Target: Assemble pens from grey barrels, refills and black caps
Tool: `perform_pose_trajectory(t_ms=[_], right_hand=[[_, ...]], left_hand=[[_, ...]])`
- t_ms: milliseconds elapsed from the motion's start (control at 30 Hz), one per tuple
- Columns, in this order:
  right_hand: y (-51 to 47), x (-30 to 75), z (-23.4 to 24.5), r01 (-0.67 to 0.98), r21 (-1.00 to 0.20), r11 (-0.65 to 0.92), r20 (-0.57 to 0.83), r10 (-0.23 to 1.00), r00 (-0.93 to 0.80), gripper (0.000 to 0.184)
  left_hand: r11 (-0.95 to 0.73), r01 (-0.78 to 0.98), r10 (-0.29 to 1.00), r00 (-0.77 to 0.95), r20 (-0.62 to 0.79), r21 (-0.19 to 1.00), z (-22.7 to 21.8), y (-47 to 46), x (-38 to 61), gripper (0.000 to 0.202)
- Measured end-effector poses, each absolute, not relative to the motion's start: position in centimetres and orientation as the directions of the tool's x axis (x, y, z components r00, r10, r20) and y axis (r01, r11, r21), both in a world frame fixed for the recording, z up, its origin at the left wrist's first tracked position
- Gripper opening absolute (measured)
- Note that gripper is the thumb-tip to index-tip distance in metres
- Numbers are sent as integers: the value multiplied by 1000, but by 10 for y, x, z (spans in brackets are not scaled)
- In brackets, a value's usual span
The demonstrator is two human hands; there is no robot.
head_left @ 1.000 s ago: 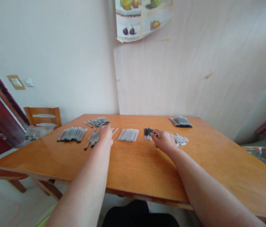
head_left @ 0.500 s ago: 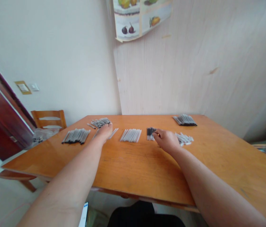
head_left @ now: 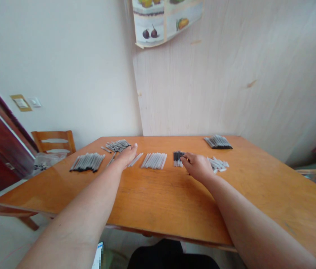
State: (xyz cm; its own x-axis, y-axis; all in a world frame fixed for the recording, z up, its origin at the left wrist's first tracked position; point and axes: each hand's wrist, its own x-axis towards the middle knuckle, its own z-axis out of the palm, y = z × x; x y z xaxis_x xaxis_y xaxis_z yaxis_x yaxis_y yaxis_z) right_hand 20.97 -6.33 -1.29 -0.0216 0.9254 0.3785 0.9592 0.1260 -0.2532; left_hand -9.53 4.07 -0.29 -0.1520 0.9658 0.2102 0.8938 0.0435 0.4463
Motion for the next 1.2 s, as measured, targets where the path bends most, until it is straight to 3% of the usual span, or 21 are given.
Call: perform_pose_trajectory(t_ms=[233,333,500,1200], right_hand=[[-63,210,-14,955,-257,146,402,915,-32,37],[-64,209,-11,953,-272,137,378,926,-25,36],[-64,210,-12,952,-276,131,381,924,-17,37],[-60,213,-13,955,-265,135,424,906,-11,38]], left_hand=[[-48,958,988,4,153,284,-3,24,-91,20],[-59,949,997,38,73,308,-9,17,-87,14],[-36,904,996,-1,85,426,-19,12,-78,17],[-69,876,985,-16,172,477,-32,16,-91,26]])
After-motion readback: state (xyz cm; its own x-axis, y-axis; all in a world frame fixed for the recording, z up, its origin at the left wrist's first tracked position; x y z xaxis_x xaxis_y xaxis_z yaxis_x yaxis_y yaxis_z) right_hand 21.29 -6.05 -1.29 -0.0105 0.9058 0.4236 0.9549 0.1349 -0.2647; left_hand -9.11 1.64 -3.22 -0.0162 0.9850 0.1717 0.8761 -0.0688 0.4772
